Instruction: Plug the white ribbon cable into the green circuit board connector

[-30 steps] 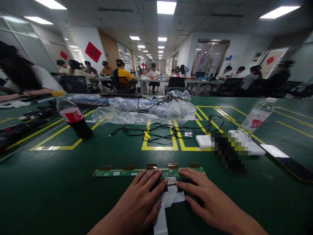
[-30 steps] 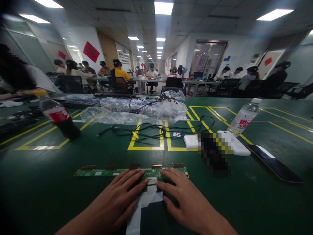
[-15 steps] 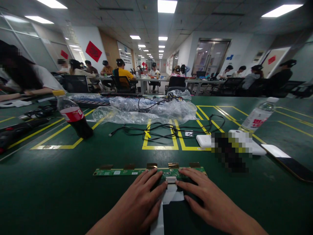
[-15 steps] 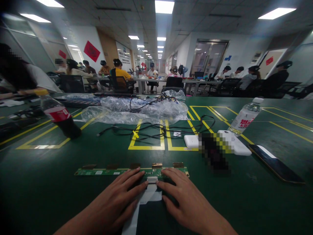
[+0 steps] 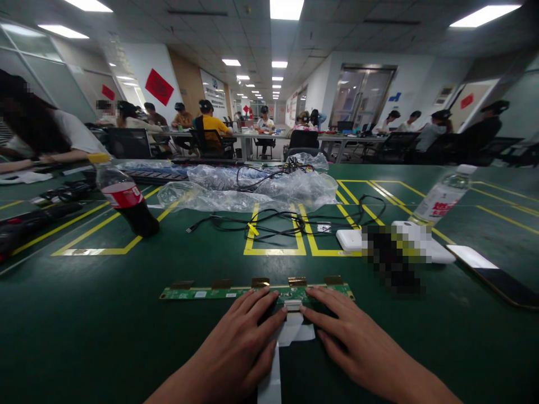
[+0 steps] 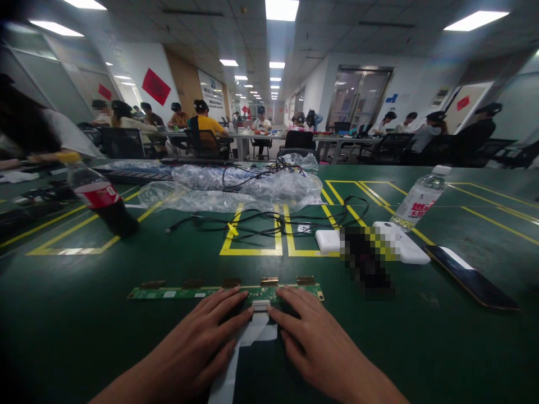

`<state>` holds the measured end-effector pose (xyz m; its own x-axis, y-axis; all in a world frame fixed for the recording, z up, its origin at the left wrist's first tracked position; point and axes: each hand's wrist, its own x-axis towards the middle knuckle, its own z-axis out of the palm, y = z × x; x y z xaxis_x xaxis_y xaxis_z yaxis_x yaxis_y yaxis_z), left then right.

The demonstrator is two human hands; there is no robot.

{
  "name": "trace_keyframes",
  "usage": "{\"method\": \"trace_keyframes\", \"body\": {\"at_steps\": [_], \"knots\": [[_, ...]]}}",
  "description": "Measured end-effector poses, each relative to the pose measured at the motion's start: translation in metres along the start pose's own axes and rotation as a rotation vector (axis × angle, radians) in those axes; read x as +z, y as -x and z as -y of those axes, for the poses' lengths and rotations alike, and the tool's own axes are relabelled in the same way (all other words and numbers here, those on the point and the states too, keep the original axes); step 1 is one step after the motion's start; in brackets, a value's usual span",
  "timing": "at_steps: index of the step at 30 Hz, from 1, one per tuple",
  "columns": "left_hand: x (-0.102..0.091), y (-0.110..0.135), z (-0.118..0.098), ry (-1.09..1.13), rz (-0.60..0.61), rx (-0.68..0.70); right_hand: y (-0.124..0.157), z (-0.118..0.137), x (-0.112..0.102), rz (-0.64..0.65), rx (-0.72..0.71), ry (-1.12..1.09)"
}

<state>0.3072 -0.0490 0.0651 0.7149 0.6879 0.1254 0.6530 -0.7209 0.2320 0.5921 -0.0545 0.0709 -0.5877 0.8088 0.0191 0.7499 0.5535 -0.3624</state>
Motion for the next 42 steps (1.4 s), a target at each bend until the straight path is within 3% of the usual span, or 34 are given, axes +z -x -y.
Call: {"method": "trace_keyframes", "body": {"at_steps": [10, 25, 29, 34, 42], "knots": [[0.000, -0.001, -0.002, -0.025, 0.010, -0.012, -0.001, 0.002, 0.002, -0.036, 0.000, -0.021], [-0.002, -0.004, -0.001, 0.036, -0.043, -0.019, -0.002, 0.007, -0.003, 0.007, 0.036, -0.012], [-0.004, -0.002, 0.003, 0.044, -0.067, -0.093, 0.001, 0.005, -0.003, 0.035, 0.018, -0.079], [-0.001, 0.013, 0.018, -0.042, -0.091, -0.191, 0.001, 0.003, -0.008, -0.020, -0.024, -0.123], [-0.006, 0.057, 0.074, -0.256, -0.009, -0.361, -0.005, -0.012, -0.011, -0.086, 0.117, -0.120]]}}
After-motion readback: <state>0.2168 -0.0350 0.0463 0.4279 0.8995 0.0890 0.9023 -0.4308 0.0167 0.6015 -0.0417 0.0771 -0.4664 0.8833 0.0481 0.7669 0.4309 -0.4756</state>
